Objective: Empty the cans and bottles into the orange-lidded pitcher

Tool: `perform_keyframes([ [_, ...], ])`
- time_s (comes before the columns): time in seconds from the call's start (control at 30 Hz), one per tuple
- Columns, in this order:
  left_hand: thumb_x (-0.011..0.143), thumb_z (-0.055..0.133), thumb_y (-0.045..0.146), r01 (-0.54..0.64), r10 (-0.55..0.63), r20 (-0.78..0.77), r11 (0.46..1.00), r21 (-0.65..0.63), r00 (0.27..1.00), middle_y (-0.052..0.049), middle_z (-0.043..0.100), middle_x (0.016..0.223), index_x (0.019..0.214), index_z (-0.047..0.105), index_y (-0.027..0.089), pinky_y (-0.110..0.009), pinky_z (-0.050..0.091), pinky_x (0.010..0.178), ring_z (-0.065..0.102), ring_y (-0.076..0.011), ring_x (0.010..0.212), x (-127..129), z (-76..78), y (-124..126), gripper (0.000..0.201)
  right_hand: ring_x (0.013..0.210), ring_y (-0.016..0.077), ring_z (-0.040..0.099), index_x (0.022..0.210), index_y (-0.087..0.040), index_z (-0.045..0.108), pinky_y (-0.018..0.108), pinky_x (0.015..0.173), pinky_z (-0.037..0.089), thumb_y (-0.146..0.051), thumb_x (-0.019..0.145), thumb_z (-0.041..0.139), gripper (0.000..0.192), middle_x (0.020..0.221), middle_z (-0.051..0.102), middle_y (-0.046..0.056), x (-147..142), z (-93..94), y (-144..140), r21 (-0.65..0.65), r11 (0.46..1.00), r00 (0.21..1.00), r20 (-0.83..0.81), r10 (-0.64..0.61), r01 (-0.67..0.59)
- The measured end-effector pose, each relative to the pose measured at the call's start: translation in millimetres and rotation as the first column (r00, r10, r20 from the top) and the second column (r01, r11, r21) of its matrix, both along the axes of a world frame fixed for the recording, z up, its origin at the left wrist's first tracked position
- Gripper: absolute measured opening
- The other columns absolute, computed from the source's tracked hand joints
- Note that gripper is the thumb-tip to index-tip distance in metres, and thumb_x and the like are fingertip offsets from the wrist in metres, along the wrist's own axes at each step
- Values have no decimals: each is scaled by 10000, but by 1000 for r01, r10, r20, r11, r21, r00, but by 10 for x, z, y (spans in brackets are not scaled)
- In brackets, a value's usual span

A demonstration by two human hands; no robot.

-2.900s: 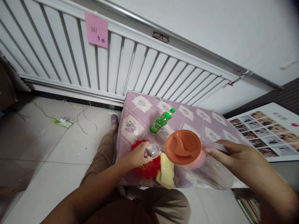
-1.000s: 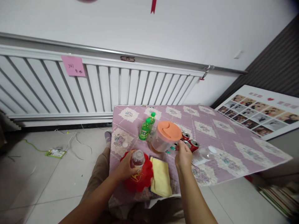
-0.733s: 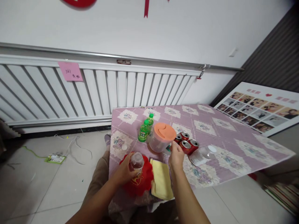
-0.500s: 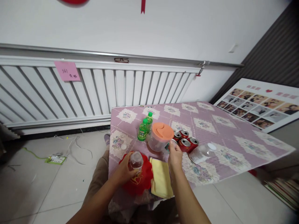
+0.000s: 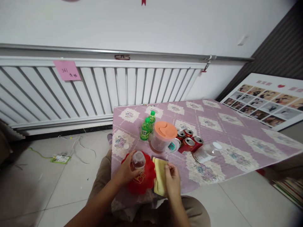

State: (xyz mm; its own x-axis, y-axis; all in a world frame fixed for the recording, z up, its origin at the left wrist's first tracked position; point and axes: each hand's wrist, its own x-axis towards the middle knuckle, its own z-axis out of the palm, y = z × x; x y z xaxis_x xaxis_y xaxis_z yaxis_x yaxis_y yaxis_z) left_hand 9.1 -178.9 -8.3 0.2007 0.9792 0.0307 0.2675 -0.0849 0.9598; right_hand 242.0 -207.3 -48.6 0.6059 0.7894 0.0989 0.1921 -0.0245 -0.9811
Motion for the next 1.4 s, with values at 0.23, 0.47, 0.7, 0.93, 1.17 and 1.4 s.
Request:
perform_keyframes([
  [0.23, 726, 767, 182, -12, 12, -5, 1000, 3, 1000, -155, 439, 1573, 1553, 300, 197, -458, 381, 1213, 455, -297, 1444, 6, 51, -49, 950, 797, 245, 666, 798, -233, 680, 382, 795, 516, -504, 781, 626, 277, 849, 735, 74, -157, -134, -67, -62, 982, 967, 173, 188, -179],
  [0.47, 747, 753, 196, 21, -21, -12, 1000, 0, 1000, -163, 374, 1613, 1578, 244, 184, -484, 298, 1258, 361, -305, 1503, -10, -8, -64, 975, 818, 252, 665, 800, -233, 672, 393, 820, 508, -486, 807, 585, 267, 845, 730, 73, -158, -117, -71, -89, 974, 935, 271, 227, -210],
  [0.7, 759, 782, 286, -43, 42, 16, 997, 63, 999, -176, 421, 1579, 1523, 366, 175, -512, 338, 1223, 403, -343, 1470, -279, -38, 1, 877, 803, 246, 667, 798, -231, 674, 386, 796, 515, -497, 821, 570, 286, 837, 732, 68, -151, -134, -74, -100, 975, 927, 301, 221, -200],
  [0.93, 916, 537, 198, -185, 228, -515, 973, 135, 826, -160, 633, 1338, 1345, 555, 119, -392, 505, 1056, 609, -263, 1249, -681, -160, 695, 436, 793, 243, 668, 792, -230, 671, 383, 791, 511, -499, 823, 575, 288, 830, 732, 69, -164, -141, -63, -88, 979, 928, 312, 202, -183],
  [1.17, 779, 710, 196, -18, 77, -659, 995, 96, 748, -222, 586, 1383, 1324, 589, 83, -429, 390, 1152, 513, -345, 1357, -587, -281, 1161, 570, 793, 236, 666, 774, -232, 662, 377, 788, 513, -469, 830, 559, 265, 821, 723, 65, -203, -123, -72, -62, 983, 929, 323, 181, -170],
  [1.4, 723, 685, 133, 42, 1, -691, 998, 45, 723, -195, 664, 1224, 1123, 680, 115, -390, 442, 1056, 614, -321, 1202, -544, -321, 1238, 400, 761, 231, 659, 736, -237, 649, 370, 763, 513, -439, 816, 570, 232, 785, 706, 52, -210, -80, -81, -45, 986, 932, 321, 166, -161],
])
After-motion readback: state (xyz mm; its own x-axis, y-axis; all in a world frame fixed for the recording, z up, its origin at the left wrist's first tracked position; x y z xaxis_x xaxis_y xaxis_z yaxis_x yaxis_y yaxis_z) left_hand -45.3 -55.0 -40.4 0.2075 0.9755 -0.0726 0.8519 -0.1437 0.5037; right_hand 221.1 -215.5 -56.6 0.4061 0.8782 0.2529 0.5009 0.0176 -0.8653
